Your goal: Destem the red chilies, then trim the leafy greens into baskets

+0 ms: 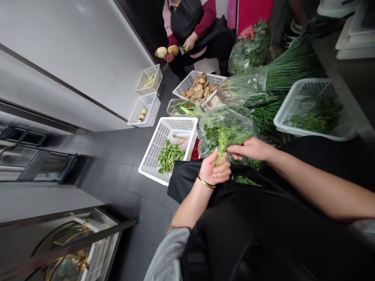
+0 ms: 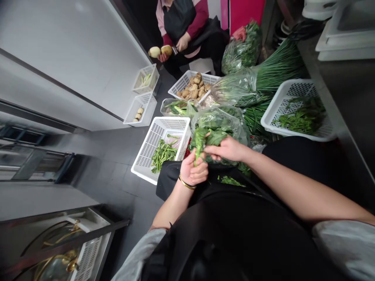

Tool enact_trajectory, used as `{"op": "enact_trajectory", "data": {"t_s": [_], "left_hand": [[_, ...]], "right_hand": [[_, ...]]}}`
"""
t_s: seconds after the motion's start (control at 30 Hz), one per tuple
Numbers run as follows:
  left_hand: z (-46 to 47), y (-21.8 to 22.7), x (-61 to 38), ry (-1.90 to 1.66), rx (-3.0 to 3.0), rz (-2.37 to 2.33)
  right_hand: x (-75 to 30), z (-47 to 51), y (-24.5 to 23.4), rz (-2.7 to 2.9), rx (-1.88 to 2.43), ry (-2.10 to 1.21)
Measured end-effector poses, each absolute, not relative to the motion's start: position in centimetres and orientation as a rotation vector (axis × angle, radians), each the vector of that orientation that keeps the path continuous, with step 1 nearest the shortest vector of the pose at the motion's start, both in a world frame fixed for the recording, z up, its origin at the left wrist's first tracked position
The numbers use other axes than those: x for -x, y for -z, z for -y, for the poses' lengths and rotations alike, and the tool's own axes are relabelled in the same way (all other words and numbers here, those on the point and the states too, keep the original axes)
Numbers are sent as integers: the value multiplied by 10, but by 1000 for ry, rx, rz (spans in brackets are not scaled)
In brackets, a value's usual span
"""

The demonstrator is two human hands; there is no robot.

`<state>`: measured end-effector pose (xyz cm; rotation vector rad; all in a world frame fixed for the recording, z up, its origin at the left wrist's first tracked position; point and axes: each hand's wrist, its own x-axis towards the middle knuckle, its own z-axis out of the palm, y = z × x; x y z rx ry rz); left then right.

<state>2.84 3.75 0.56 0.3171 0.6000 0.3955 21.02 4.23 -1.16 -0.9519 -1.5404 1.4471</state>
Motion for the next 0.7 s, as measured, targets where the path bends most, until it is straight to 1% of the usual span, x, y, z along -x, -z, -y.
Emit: {"op": "enact_trajectory", "data": {"t_s": [0.07,0.17,0.23,0.33,0.37,0.4,0.53,0.6,0.67,0.7], "left_hand": [[-35,-1,-32,-282,-339,-598],[-36,7,-40,-269,-407,-659],[-36,13,-46,-394,-478,-795],[-31,17,-55,-776,-608,-993],[-29,17,-56,-846,-637,-997],[-27,15,-56,-842,-647,-961],[-27,8,-45,-491,-521,-670],[-29,8,-39,-409,-496,-589],[-29,12,-38,-393,-549,-590],[-29,15,-40,-414,-599,-621]], "right_hand": [[-214,-50,11,1563,859,-1579],[-215,-52,10,1584,882,-1575],[-212,-49,11,1567,998,-1421],[-204,-44,15,1546,1194,-1067],[-202,-43,17,1547,1218,-1031],[-201,-42,18,1539,1211,-1069],[-207,-40,19,1383,1064,-1477],[-212,-42,16,1365,995,-1609],[-214,-44,12,1446,936,-1666],[-214,-46,10,1501,949,-1628]]}}
